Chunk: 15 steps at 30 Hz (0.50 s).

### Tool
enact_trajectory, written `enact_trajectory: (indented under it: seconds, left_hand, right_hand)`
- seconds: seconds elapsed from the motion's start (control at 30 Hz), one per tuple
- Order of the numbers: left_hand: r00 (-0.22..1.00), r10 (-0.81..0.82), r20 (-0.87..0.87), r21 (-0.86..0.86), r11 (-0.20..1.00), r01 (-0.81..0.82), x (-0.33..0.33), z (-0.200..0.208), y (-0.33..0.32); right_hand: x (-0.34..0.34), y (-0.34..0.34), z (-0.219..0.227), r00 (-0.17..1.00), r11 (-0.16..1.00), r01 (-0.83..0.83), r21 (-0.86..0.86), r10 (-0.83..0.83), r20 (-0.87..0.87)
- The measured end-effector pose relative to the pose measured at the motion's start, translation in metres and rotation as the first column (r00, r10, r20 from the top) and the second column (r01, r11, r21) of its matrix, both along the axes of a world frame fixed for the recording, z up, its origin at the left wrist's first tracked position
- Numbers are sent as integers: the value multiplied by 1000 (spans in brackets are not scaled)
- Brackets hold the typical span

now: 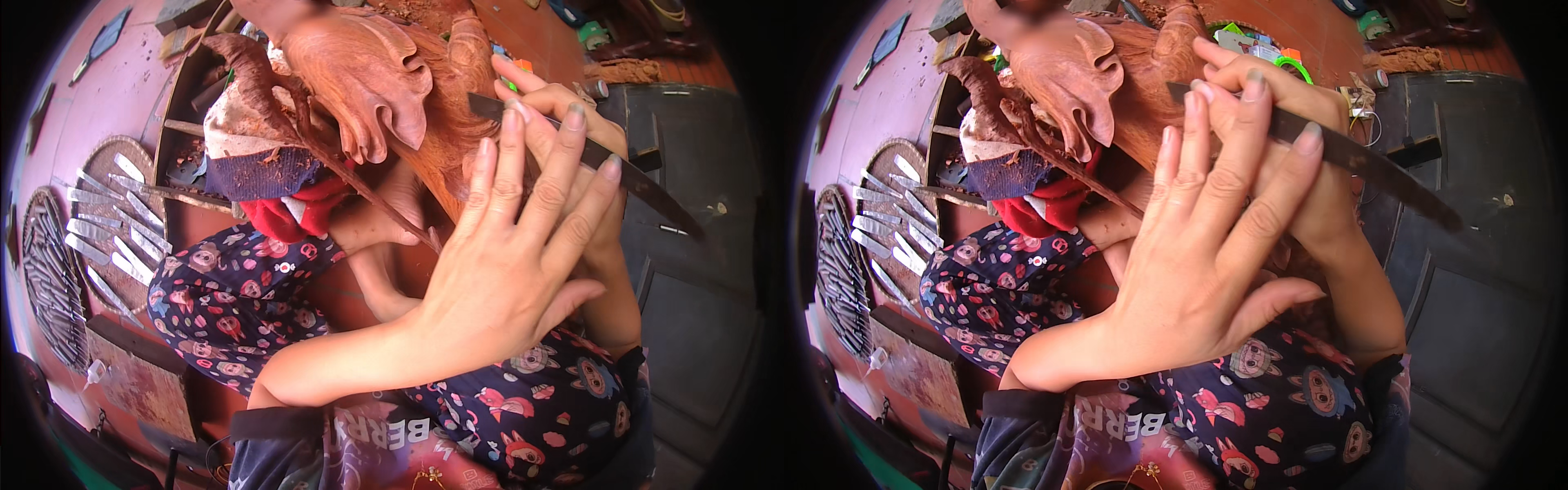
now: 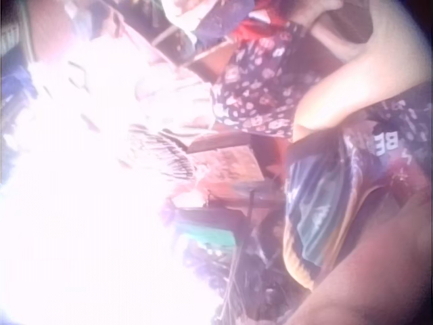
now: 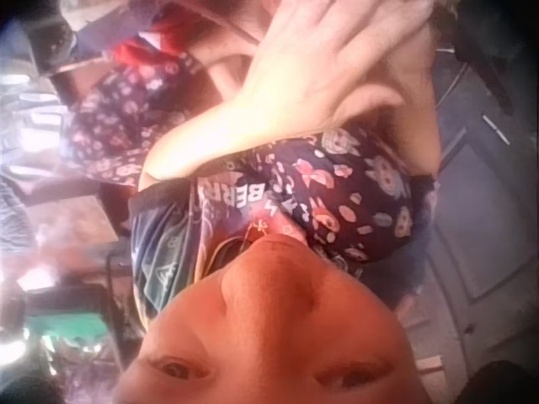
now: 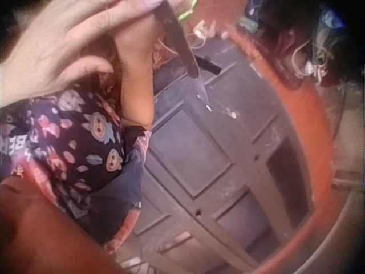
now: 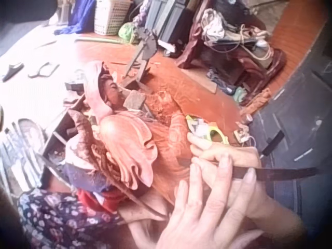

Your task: The person carves a wooden sculpture of a figure using various chisels and a sanding block. They refine details on the face, torso, and limbs, occasionally switching tools and wiping away wood shavings.

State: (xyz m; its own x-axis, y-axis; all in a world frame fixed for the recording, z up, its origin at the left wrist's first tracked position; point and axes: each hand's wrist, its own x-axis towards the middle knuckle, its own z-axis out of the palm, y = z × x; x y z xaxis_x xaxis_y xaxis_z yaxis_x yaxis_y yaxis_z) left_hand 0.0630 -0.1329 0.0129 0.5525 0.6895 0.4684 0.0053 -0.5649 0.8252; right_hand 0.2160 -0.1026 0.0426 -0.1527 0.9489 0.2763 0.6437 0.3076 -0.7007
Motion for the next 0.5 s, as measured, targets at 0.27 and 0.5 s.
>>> enact_trajectory:
  seconds: [0.27, 0.5]
  left_hand:
    - [992, -3, 125, 14, 1000, 1, 10, 0, 11]
    - [982, 29, 187, -11, 1000, -27, -3, -7, 11]
  right_hand:
    - [5, 5, -8, 994, 997, 77, 7, -76, -83]
    - [0, 5, -6, 992, 998, 34, 43, -39, 123]
